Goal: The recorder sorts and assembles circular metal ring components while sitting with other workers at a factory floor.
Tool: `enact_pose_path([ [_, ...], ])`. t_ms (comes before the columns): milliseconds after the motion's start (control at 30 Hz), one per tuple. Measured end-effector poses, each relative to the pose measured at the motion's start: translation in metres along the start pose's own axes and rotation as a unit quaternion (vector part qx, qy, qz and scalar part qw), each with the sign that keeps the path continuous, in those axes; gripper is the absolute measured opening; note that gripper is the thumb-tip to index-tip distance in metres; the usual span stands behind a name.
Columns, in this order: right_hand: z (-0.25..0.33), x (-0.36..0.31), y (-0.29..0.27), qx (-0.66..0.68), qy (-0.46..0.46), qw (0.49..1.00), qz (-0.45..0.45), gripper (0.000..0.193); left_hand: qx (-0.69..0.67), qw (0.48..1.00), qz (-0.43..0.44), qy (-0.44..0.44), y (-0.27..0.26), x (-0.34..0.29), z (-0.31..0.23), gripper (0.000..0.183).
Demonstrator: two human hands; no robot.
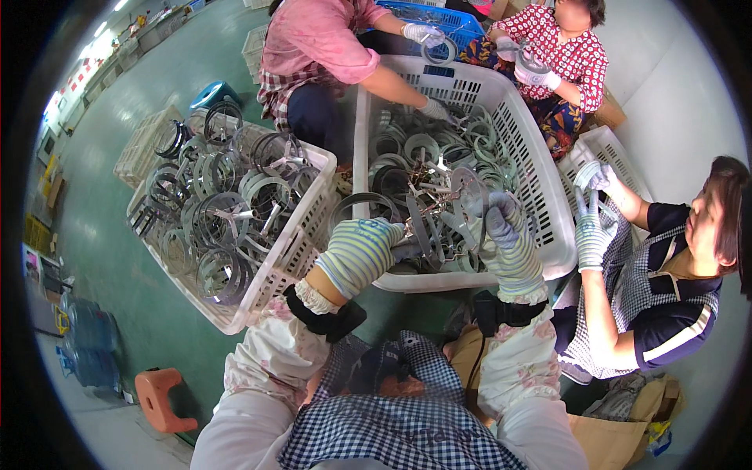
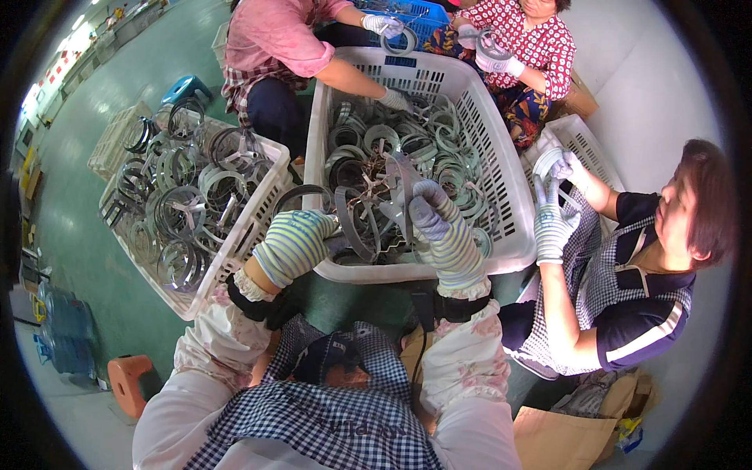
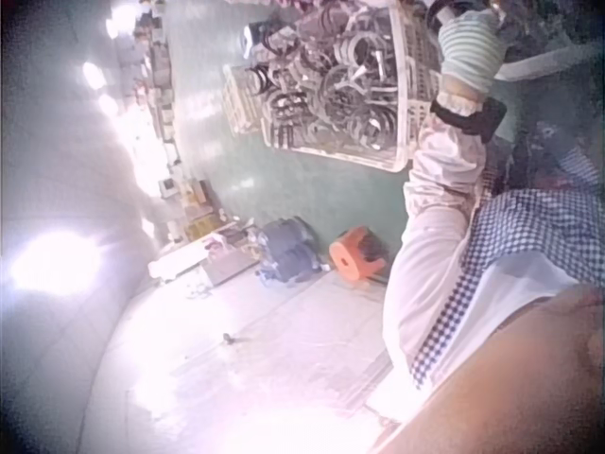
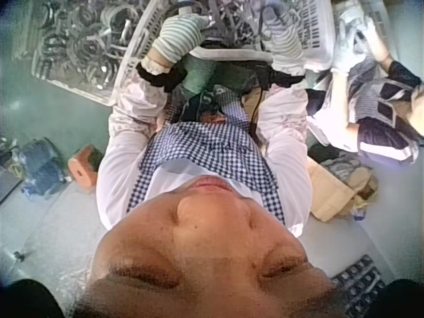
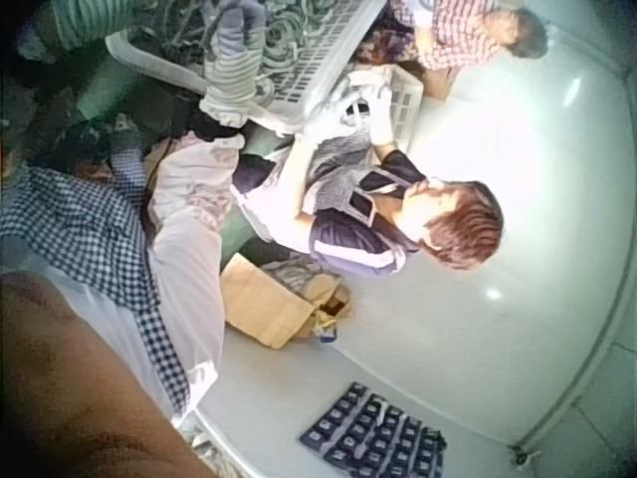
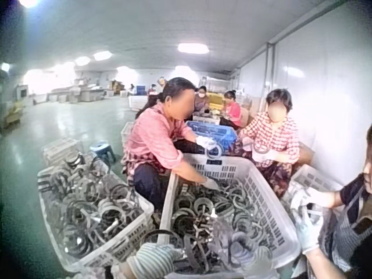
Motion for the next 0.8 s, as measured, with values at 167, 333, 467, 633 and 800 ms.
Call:
enact_pose_path([
  [167,0.009,0.002,0.019,-0.196,0.015,0.971,0.136,0.017,0.007,1.000,-0.012,0.018,-0.003,-0.004,0.001,0.023],
  [333,0.014,0.004,0.015,-0.242,0.145,0.951,0.126,0.019,0.025,0.999,0.035,0.007,-0.001,-0.002,0.003,0.029],
  [467,0.010,0.006,0.010,-0.197,0.122,0.966,0.114,0.023,-0.031,0.999,0.015,0.012,0.005,0.001,0.007,0.026],
  [633,0.008,0.017,-0.003,-0.013,-0.009,0.999,0.045,0.037,-0.193,0.979,0.058,-0.031,0.000,0.006,0.005,0.030],
  [800,-0.004,0.010,0.030,-0.134,-0.153,0.978,0.042,0.047,-0.287,0.943,0.099,-0.136,0.001,0.010,0.011,0.035],
])
Point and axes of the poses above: each hand's wrist, its own x-axis towards the middle knuckle, its own y-axis out of the palm, z = x × y, the point moved 1 cm from there along x, towards the middle knuckle, and after that the axes turned 15 degrees about -y, right-handed, at the moved point
